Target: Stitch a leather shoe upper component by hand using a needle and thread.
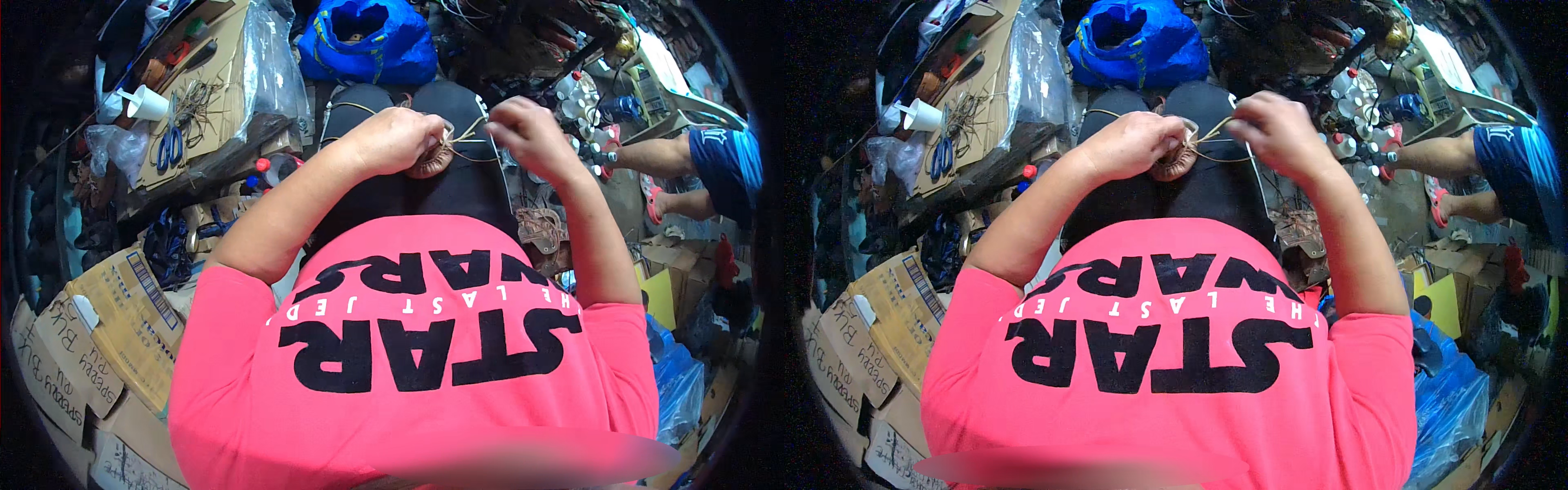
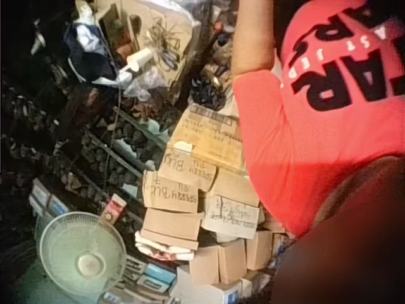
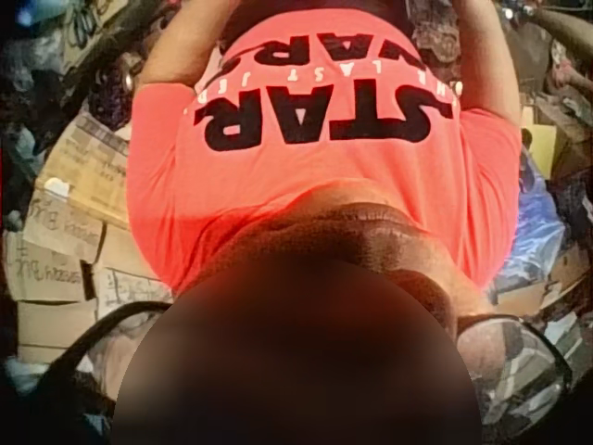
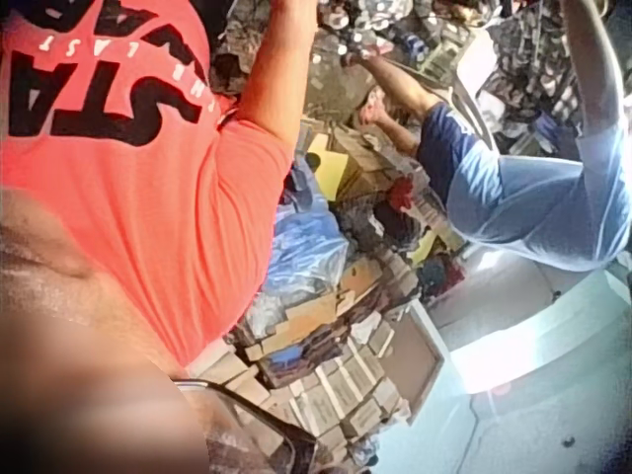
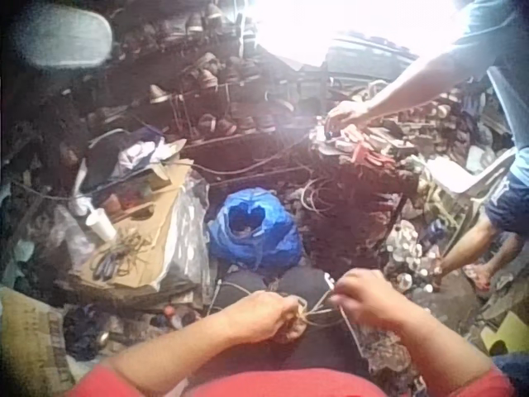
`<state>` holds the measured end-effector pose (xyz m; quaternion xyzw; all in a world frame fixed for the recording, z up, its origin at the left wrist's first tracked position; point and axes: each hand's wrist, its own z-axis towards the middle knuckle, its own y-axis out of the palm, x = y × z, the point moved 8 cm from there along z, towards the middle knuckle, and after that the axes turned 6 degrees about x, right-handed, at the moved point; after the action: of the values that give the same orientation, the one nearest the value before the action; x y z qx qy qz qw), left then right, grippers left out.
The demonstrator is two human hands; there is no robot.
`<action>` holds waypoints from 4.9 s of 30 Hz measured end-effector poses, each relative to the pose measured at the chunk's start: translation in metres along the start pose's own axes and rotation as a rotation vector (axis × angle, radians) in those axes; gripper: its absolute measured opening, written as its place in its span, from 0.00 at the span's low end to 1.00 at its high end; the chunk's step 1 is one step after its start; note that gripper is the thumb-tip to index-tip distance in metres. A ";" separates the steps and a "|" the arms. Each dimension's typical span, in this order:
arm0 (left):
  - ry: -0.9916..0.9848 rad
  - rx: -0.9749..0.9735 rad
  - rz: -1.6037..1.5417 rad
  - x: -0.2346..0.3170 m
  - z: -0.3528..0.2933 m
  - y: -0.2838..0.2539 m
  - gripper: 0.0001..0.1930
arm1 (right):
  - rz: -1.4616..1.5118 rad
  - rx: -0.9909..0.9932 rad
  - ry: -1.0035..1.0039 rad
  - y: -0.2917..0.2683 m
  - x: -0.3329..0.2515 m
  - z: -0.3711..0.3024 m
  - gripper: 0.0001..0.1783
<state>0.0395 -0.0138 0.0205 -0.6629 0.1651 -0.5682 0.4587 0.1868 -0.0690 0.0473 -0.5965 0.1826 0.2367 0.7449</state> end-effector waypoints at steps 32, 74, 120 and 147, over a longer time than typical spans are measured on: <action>-0.497 0.131 -0.018 -0.086 -0.125 -0.065 0.04 | 1.567 0.403 0.405 -0.032 0.068 -0.017 0.10; -0.143 0.043 -0.438 -0.020 0.001 -0.017 0.14 | 0.714 -0.097 0.387 0.043 0.015 -0.001 0.07; -0.068 0.339 -0.073 -0.025 -0.020 -0.025 0.14 | 0.549 -0.368 0.455 0.064 0.001 -0.002 0.10; -0.021 0.432 -1.817 -0.031 -0.037 -0.048 0.25 | 1.838 0.408 0.477 0.064 0.045 0.008 0.26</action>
<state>-0.0180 0.0183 0.0376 -0.4434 -0.5300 -0.7213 -0.0468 0.1877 -0.0441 -0.0273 -0.1130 0.7611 0.5629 0.3018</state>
